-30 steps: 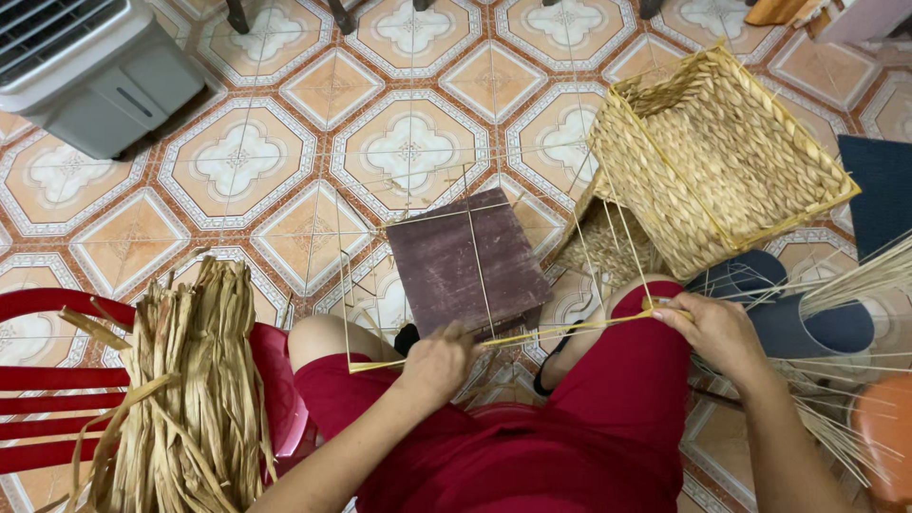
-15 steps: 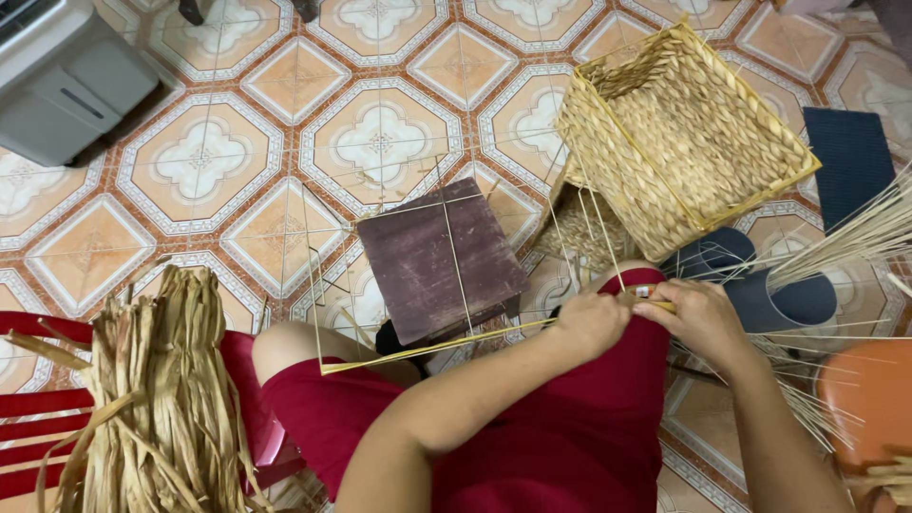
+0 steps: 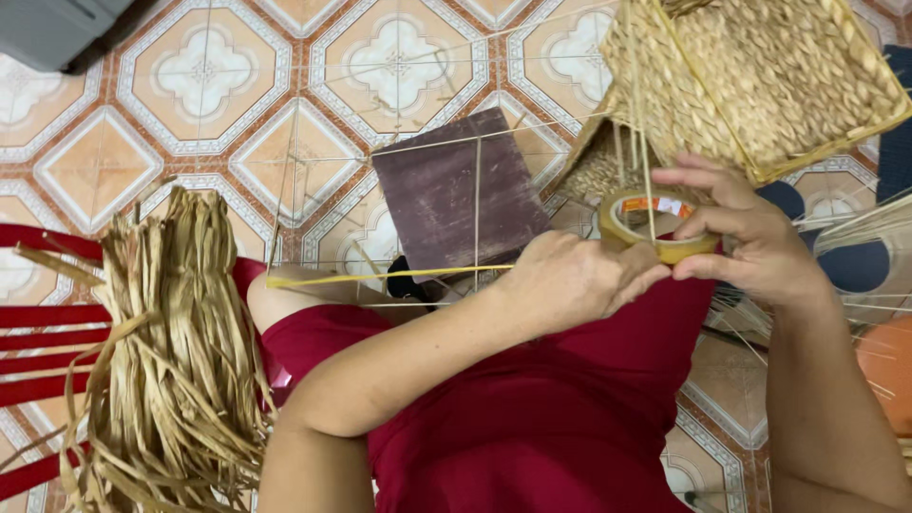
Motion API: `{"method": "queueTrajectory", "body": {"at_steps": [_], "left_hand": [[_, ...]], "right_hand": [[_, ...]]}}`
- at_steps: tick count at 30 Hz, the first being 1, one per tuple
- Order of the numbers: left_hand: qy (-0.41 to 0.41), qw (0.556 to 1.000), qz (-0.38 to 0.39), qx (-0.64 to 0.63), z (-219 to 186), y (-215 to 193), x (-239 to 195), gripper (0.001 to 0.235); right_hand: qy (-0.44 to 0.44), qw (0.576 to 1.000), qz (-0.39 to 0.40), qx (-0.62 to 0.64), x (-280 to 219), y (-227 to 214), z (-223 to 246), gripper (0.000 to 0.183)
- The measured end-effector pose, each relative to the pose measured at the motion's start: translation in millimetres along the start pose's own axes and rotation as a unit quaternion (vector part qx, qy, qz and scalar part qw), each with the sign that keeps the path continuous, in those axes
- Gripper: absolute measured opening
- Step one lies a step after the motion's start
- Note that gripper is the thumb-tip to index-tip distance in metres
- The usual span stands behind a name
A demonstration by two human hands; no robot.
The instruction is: The person sits on the floor and repairs a woven basket by wrapping its wire frame with yellow tape. They use scissors to cut the tape and secure it around the frame, working methodically along the edges.
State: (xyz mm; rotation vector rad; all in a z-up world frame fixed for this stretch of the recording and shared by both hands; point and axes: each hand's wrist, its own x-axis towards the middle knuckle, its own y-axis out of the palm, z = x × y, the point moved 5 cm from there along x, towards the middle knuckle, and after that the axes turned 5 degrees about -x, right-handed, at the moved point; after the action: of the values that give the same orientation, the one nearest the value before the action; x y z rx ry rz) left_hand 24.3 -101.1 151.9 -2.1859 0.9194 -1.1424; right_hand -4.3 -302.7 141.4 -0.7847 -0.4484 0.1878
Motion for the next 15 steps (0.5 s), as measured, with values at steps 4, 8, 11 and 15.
{"method": "queueTrajectory", "body": {"at_steps": [4,8,11,15], "left_hand": [[0.059,0.996,0.001,-0.061,-14.4,-44.3,-7.8,0.027],[0.116,0.991,0.029,-0.066,-16.5,-79.8,-33.3,0.03],[0.158,0.981,0.046,-0.104,-12.5,-95.4,-57.8,0.032],[0.143,0.983,0.047,-0.11,-3.7,-102.6,-97.9,0.032]], "right_hand": [[-0.08,0.996,0.009,-0.024,24.4,1.7,25.9,0.036],[-0.146,0.972,-0.009,-0.185,17.2,-4.1,60.7,0.057],[-0.124,0.981,0.027,-0.15,8.8,-8.2,86.0,0.049],[-0.151,0.974,0.148,-0.083,32.7,37.9,97.8,0.032]]}}
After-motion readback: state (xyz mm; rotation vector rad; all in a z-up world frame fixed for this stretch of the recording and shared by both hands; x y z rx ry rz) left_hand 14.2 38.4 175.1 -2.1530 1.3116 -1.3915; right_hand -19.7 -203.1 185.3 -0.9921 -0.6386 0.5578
